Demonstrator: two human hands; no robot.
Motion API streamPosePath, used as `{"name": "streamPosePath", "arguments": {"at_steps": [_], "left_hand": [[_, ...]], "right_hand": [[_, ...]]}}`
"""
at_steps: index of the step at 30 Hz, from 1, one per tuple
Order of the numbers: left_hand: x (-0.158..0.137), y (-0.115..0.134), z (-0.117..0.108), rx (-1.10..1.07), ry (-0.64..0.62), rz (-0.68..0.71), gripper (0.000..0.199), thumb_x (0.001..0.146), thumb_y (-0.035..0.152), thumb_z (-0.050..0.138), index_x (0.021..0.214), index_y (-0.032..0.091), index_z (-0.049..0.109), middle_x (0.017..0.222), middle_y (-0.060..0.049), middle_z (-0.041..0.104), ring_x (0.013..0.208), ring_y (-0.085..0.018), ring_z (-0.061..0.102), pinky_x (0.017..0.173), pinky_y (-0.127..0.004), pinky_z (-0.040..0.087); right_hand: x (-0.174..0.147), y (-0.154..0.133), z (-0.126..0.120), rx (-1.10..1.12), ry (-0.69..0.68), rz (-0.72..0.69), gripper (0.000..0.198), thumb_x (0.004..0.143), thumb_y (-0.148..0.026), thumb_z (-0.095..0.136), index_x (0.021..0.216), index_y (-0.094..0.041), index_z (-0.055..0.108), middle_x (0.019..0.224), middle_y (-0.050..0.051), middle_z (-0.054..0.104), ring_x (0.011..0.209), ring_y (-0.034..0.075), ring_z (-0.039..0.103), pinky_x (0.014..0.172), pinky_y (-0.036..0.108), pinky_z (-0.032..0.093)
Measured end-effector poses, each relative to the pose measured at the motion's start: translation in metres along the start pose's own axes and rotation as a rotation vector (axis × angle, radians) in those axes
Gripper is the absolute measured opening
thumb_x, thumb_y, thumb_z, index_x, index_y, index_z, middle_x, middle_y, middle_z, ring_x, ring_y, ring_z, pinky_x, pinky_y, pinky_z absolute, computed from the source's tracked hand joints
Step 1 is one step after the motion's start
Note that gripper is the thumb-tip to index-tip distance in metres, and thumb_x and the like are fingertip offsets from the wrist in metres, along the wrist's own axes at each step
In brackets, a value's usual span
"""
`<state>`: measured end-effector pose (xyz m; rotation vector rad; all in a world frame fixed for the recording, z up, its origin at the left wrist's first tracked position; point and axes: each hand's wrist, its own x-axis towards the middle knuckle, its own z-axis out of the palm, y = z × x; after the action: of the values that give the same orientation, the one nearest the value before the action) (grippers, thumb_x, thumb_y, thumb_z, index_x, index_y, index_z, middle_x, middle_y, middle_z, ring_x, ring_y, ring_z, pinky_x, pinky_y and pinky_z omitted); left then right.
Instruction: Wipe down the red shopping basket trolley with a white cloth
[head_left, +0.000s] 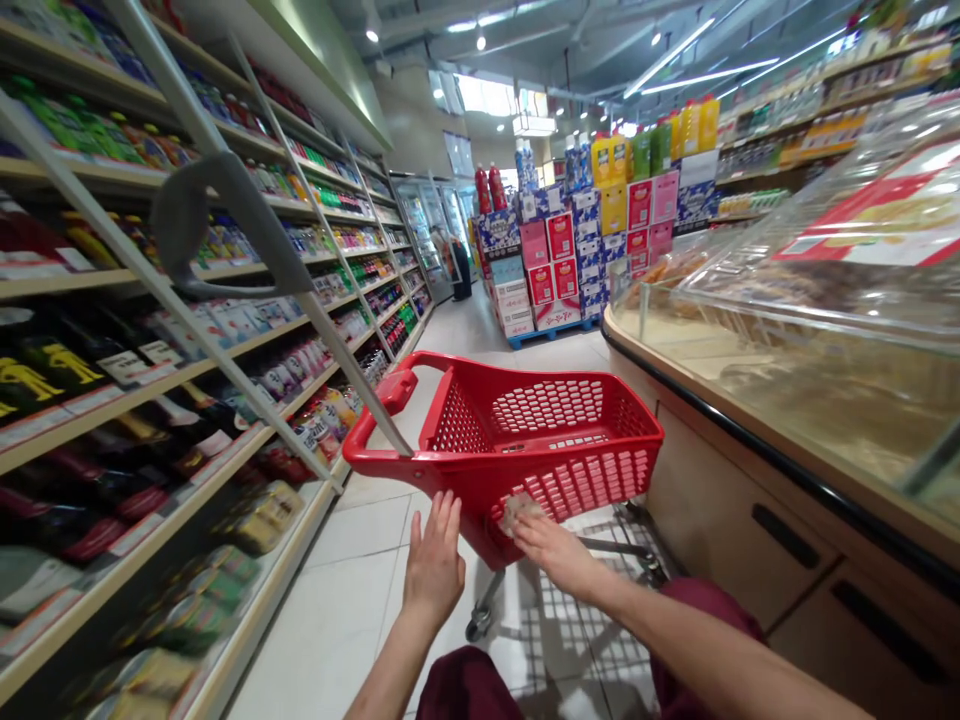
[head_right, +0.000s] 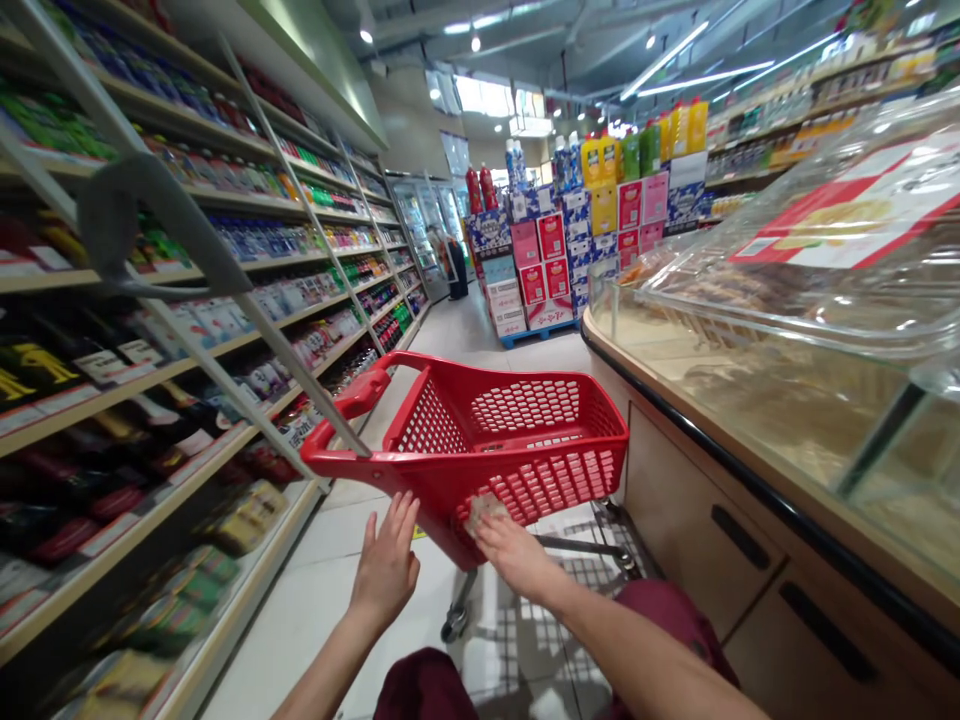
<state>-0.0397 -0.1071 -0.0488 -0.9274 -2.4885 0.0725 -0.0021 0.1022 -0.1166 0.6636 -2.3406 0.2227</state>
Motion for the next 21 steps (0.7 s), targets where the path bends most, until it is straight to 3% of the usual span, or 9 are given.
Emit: {"name": "streamPosePath", "arguments": {"at_steps": [5, 7, 10, 12, 17, 19, 21], "left_hand": [[-0.011, -0.011, 0.002, 0.004, -0.042, -0.074, 0.061, 0.064, 0.005, 0.039, 0.125, 0.007, 0.039, 0.133, -0.011, 0.041, 0.127, -0.022, 0.030, 0.104, -0.045, 0.023], [-0.014, -0.012, 0.002, 0.002, -0.052, -0.093, 0.061, 0.064, 0.004, 0.038, 0.125, 0.007, 0.039, 0.132, -0.011, 0.041, 0.127, -0.023, 0.029, 0.104, -0.046, 0.023], [-0.017, -0.015, 0.004, -0.003, -0.055, -0.114, 0.062, 0.063, 0.002, 0.038, 0.125, 0.008, 0.039, 0.133, -0.012, 0.040, 0.127, -0.023, 0.028, 0.104, -0.045, 0.024], [-0.020, -0.018, 0.005, -0.003, -0.060, -0.140, 0.061, 0.064, 0.003, 0.038, 0.125, 0.007, 0.038, 0.134, -0.012, 0.038, 0.128, -0.022, 0.028, 0.104, -0.045, 0.023], [-0.027, -0.031, 0.007, 0.033, -0.078, -0.223, 0.061, 0.066, 0.004, 0.037, 0.127, 0.003, 0.034, 0.135, -0.016, 0.035, 0.128, -0.025, 0.026, 0.103, -0.048, 0.022], [-0.031, -0.035, 0.009, 0.042, -0.074, -0.230, 0.060, 0.066, 0.003, 0.037, 0.127, 0.003, 0.034, 0.135, -0.017, 0.035, 0.128, -0.025, 0.026, 0.103, -0.048, 0.022], [-0.037, -0.038, 0.010, 0.048, -0.060, -0.231, 0.059, 0.067, 0.002, 0.036, 0.126, 0.005, 0.035, 0.134, -0.017, 0.036, 0.127, -0.024, 0.028, 0.103, -0.047, 0.023]], "right_hand": [[0.041, -0.006, -0.009, -0.029, 0.124, 0.070, 0.037, 0.087, -0.011, 0.034, 0.121, -0.013, 0.048, 0.127, 0.009, 0.048, 0.128, 0.021, 0.024, 0.102, 0.045, 0.029], [0.046, -0.007, -0.004, -0.031, 0.107, 0.069, 0.035, 0.087, -0.011, 0.036, 0.119, -0.013, 0.050, 0.125, 0.009, 0.050, 0.126, 0.022, 0.028, 0.101, 0.044, 0.031], [0.034, -0.016, 0.010, 0.003, -0.028, -0.020, 0.027, 0.087, -0.015, 0.040, 0.105, -0.015, 0.060, 0.111, 0.008, 0.060, 0.115, 0.020, 0.044, 0.096, 0.039, 0.039], [0.037, -0.025, 0.012, 0.020, -0.041, -0.043, 0.026, 0.087, -0.017, 0.040, 0.103, -0.015, 0.061, 0.110, 0.007, 0.061, 0.114, 0.019, 0.046, 0.095, 0.037, 0.040], [0.108, -0.043, -0.012, 0.024, 0.148, -0.062, 0.034, 0.088, -0.015, 0.035, 0.119, -0.015, 0.049, 0.131, 0.006, 0.044, 0.128, 0.021, 0.023, 0.104, 0.042, 0.027], [0.117, -0.048, -0.007, 0.028, 0.119, -0.078, 0.033, 0.088, -0.015, 0.035, 0.116, -0.015, 0.052, 0.129, 0.006, 0.047, 0.127, 0.021, 0.026, 0.103, 0.041, 0.029], [0.102, -0.053, 0.006, 0.049, -0.006, -0.099, 0.029, 0.088, -0.017, 0.038, 0.109, -0.014, 0.057, 0.121, 0.007, 0.053, 0.122, 0.020, 0.036, 0.099, 0.038, 0.035]]}}
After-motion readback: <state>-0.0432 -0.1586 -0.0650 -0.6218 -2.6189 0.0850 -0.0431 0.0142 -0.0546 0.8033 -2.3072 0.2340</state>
